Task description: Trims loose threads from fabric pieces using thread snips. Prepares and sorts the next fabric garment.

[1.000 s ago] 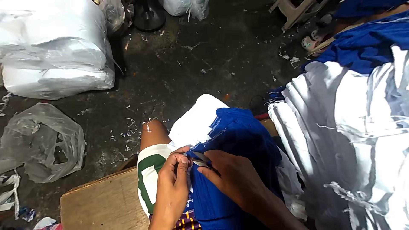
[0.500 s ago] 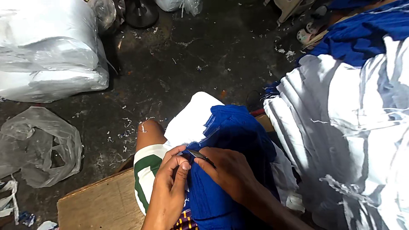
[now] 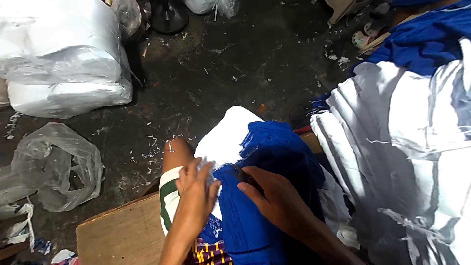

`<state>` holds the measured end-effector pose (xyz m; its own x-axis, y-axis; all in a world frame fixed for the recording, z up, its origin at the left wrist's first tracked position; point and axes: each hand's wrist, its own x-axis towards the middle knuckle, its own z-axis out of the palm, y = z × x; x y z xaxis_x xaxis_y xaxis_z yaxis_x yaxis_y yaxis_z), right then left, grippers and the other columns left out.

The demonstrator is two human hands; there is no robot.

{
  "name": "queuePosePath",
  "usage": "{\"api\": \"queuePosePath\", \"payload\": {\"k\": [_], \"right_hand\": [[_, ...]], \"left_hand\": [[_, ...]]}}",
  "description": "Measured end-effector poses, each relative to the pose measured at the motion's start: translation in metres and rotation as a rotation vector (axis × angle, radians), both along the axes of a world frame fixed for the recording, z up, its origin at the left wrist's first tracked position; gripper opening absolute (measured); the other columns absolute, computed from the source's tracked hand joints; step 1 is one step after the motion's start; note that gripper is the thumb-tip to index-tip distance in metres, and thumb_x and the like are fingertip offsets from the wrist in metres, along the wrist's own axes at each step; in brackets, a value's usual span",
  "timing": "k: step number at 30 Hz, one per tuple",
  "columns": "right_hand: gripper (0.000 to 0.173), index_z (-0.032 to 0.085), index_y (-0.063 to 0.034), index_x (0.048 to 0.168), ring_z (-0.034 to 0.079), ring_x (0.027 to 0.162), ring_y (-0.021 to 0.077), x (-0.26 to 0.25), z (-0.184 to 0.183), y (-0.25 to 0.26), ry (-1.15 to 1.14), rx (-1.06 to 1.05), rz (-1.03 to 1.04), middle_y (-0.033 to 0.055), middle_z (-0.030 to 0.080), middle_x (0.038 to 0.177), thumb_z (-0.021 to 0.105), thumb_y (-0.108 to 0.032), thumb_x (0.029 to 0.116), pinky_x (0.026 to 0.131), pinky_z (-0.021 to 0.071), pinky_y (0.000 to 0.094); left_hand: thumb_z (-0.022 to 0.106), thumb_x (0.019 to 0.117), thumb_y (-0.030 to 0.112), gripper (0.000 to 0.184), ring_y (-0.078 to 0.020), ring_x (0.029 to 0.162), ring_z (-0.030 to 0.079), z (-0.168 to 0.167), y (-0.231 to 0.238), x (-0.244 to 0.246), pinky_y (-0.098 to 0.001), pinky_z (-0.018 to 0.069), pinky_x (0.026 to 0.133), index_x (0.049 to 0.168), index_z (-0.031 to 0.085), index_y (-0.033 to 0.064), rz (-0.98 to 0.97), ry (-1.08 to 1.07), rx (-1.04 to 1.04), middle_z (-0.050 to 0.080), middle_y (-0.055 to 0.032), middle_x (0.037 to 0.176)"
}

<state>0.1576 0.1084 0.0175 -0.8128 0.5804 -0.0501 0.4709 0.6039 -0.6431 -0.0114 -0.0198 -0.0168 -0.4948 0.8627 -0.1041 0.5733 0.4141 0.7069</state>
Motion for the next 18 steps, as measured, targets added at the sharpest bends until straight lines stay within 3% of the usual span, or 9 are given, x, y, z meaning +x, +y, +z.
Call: {"api": "queuePosePath", "payload": {"k": [3, 5, 6, 8, 11, 14, 18], "right_hand": [[0.049, 0.07, -0.0066, 0.112, 0.059, 0.061, 0.0099, 0.011, 0.006, 0.004, 0.142, -0.186, 0.091, 0.0019, 0.062, 0.074, 0.033, -0.039, 0.1123, 0.057, 0.0524, 0.0269], [0.047, 0.068, -0.0043, 0.108, 0.055, 0.055, 0.0038, 0.013, 0.009, -0.002, 0.222, -0.294, 0.064, 0.0005, 0.059, 0.07, 0.037, -0.039, 0.1117, 0.052, 0.0495, 0.0189], [0.044, 0.069, -0.0036, 0.106, 0.055, 0.055, 0.0027, 0.011, 0.007, -0.005, 0.247, -0.26, 0.013, 0.0008, 0.06, 0.07, 0.047, -0.042, 0.108, 0.052, 0.0486, 0.0176], [0.049, 0.069, -0.0047, 0.1, 0.053, 0.061, 0.001, 0.005, 0.0, -0.01, 0.242, -0.115, -0.073, -0.0007, 0.061, 0.073, 0.064, -0.053, 0.0957, 0.056, 0.0466, 0.0153], [0.037, 0.068, -0.009, 0.092, 0.05, 0.059, -0.0005, -0.003, -0.006, -0.017, 0.191, 0.018, -0.155, -0.0037, 0.061, 0.072, 0.074, -0.045, 0.0859, 0.053, 0.044, 0.0145], [0.015, 0.069, -0.0099, 0.081, 0.048, 0.055, -0.0045, -0.006, -0.004, -0.017, 0.232, 0.032, -0.207, -0.0052, 0.058, 0.064, 0.071, -0.025, 0.0827, 0.05, 0.0408, 0.0104], [0.009, 0.07, -0.0106, 0.082, 0.049, 0.051, -0.0073, 0.004, 0.007, -0.008, 0.222, -0.137, -0.234, -0.0072, 0.056, 0.061, 0.066, -0.018, 0.086, 0.047, 0.0424, 0.0098]], "left_hand": [[0.06, 0.0972, 0.026, 0.021, -0.0169, 0.112, 0.063, -0.004, 0.014, 0.015, -0.041, 0.0524, 0.096, 0.098, 0.076, 0.0129, 0.111, -0.162, 0.152, 0.069, -0.0018, 0.118], [0.058, 0.0978, 0.022, 0.017, -0.0032, 0.091, 0.066, 0.003, 0.02, 0.022, -0.0233, 0.0577, 0.08, 0.092, 0.072, 0.0148, 0.181, -0.29, 0.219, 0.069, 0.005, 0.103], [0.058, 0.0983, 0.02, 0.016, -0.0023, 0.081, 0.066, 0.009, 0.024, 0.024, -0.0201, 0.0573, 0.071, 0.09, 0.071, 0.0148, 0.206, -0.377, 0.231, 0.068, 0.0057, 0.095], [0.058, 0.1002, 0.015, 0.017, -0.0058, 0.069, 0.064, 0.024, 0.031, 0.026, -0.021, 0.055, 0.062, 0.088, 0.069, 0.0127, 0.234, -0.584, 0.212, 0.067, 0.0031, 0.082], [0.063, 0.0989, 0.014, 0.016, -0.007, 0.057, 0.057, 0.031, 0.032, 0.026, -0.0202, 0.0474, 0.054, 0.083, 0.066, 0.0104, 0.235, -0.754, 0.202, 0.061, 0.0003, 0.065], [0.068, 0.0951, 0.016, 0.016, -0.0071, 0.059, 0.059, 0.028, 0.03, 0.022, -0.0195, 0.0495, 0.055, 0.08, 0.067, 0.0121, 0.18, -0.738, 0.249, 0.062, 0.001, 0.068], [0.07, 0.0926, 0.018, 0.009, -0.0058, 0.071, 0.064, 0.018, 0.027, 0.021, -0.0205, 0.0562, 0.064, 0.084, 0.068, 0.0159, 0.04, -0.527, 0.229, 0.066, 0.0046, 0.083]]}}
